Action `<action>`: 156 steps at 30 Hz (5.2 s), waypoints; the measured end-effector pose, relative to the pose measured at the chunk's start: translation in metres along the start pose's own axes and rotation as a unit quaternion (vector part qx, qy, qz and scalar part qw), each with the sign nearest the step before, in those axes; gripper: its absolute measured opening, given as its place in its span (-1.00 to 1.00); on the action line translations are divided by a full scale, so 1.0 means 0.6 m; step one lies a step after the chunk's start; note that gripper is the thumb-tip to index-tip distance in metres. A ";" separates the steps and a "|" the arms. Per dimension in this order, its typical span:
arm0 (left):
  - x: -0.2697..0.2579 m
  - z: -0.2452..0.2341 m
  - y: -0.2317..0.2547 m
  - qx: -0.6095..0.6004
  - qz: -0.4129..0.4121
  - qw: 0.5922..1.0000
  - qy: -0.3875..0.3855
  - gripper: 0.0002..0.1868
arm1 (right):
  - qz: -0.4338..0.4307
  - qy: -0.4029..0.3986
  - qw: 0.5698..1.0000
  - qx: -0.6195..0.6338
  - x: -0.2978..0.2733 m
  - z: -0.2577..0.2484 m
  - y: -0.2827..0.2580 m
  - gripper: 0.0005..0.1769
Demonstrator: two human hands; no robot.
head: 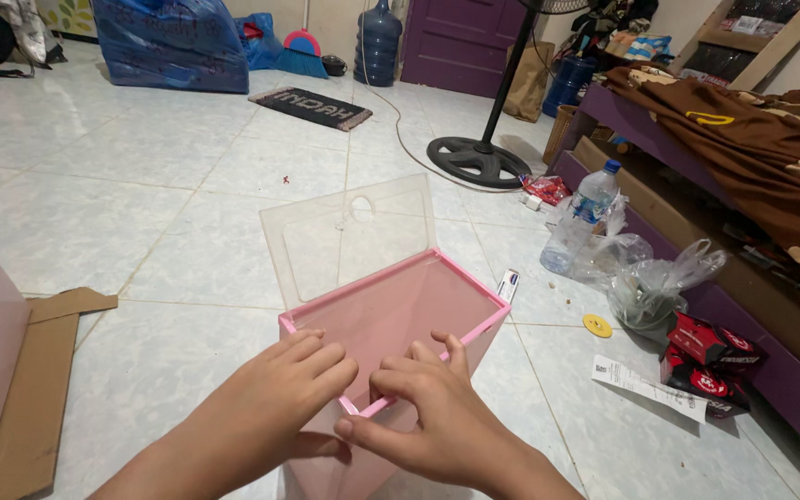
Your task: The person assembles a pink plastic drawer by attaching the lid and securing the frame. They repeatedly open and close the lid to check the fit and alignment.
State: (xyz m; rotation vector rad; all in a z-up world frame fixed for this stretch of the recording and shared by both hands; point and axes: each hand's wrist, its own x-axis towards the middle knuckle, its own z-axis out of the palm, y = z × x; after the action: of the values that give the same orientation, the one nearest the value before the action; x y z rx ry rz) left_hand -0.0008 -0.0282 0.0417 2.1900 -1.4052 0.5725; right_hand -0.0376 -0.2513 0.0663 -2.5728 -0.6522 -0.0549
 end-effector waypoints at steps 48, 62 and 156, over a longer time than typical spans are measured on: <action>0.006 0.102 0.047 0.128 -0.136 0.970 0.157 -0.12 | -0.083 0.252 0.948 -0.176 0.022 0.073 -0.005 -0.82; 0.016 0.134 0.068 0.144 -0.168 0.955 0.196 -0.18 | -0.120 0.225 0.950 -0.181 0.007 0.073 0.005 -0.87; -0.012 -0.033 0.063 -0.066 -0.155 0.985 -0.039 -0.67 | -0.166 0.086 0.979 -0.077 -0.093 0.004 -0.023 -0.64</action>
State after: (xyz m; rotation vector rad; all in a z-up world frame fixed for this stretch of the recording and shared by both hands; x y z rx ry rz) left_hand -0.0403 -0.0249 0.0596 2.2823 -1.0733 0.2771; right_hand -0.0937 -0.2641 0.0621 -2.5374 -1.0366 -0.4481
